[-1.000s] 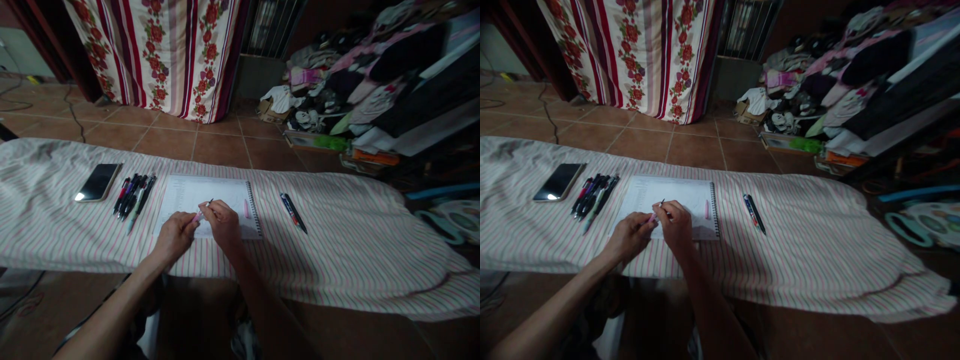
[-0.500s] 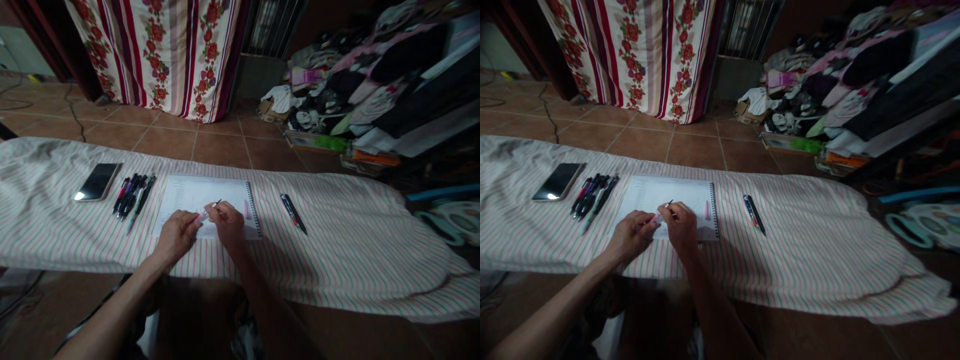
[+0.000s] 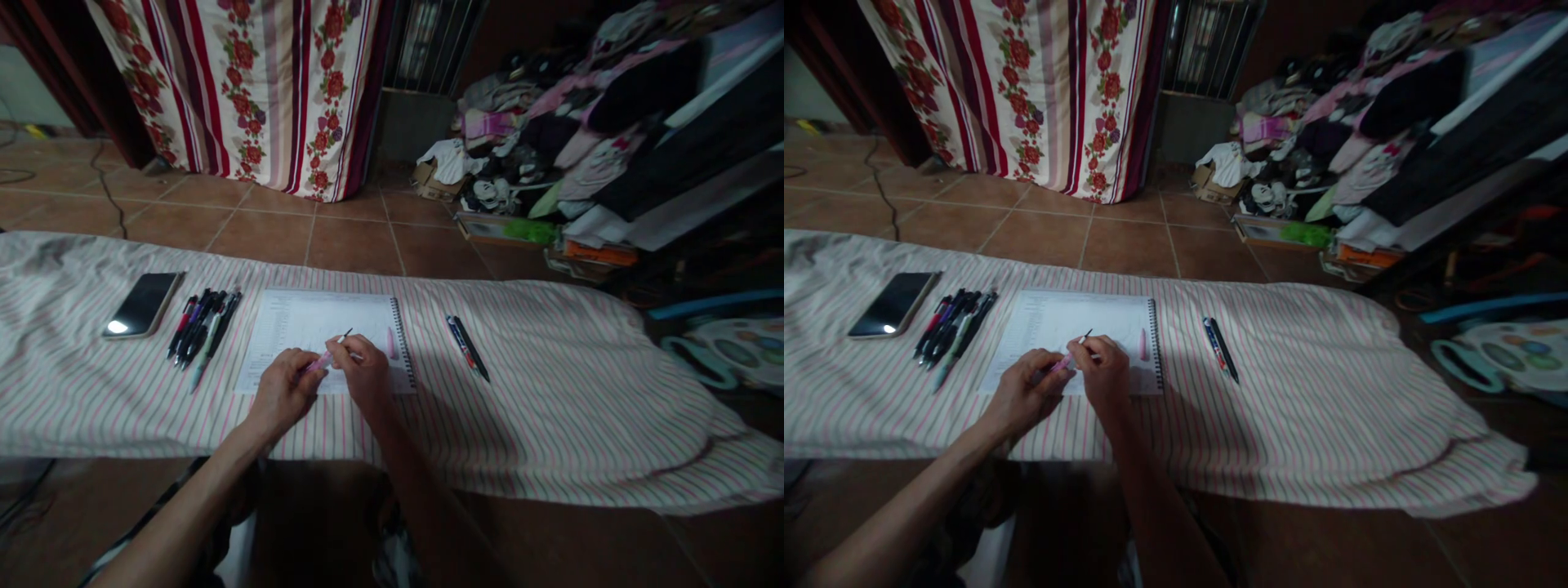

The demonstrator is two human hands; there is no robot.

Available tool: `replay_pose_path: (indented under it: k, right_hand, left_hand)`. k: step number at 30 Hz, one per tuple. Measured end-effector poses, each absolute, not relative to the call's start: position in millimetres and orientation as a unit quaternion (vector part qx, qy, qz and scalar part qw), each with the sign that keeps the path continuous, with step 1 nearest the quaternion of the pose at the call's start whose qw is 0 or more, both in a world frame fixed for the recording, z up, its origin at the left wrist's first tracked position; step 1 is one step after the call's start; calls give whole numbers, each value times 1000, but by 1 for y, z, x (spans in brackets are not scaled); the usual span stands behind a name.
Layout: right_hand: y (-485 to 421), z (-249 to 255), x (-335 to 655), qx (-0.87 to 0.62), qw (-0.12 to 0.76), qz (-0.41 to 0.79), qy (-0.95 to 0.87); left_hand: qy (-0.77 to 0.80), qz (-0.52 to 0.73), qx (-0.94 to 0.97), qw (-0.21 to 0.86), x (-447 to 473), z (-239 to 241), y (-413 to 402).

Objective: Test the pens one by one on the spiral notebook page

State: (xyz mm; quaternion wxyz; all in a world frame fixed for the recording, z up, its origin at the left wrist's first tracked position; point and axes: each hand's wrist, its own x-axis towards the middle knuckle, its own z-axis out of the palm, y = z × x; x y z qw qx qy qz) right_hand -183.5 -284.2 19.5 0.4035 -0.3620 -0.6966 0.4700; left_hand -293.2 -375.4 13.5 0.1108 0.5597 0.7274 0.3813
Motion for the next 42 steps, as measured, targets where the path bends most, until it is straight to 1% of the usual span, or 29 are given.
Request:
replay_pose_path:
  k: [6,14,18,23,27,35,42]
  right_hand:
    - [-285,21,-182,-347,406,509,-675]
    - [-288,24,-183,-363,384,507,-681]
    - [-286,20,-185,-365,381,549,-648]
    - [-285,26,-184,-375,371,592,-610]
    - [-285,30,-182,-379,383,586,-605]
    - [-284,25,-179,-383,406,532,-636]
    - [-284,23,-180,-382,410,555,-615]
  left_hand:
    - [732,396,542,117,-293,11,-373]
    - [733,403,530,140,-292,10,-374]
    - [725,429,513,167,-290,10,-373]
    - [722,429,517,167,-289,12,-373]
    - [723,423,516,179,-290,12,-373]
    - [732,414,511,180,-291,9,-371]
    - [734,430,479,214,-288,9,-373]
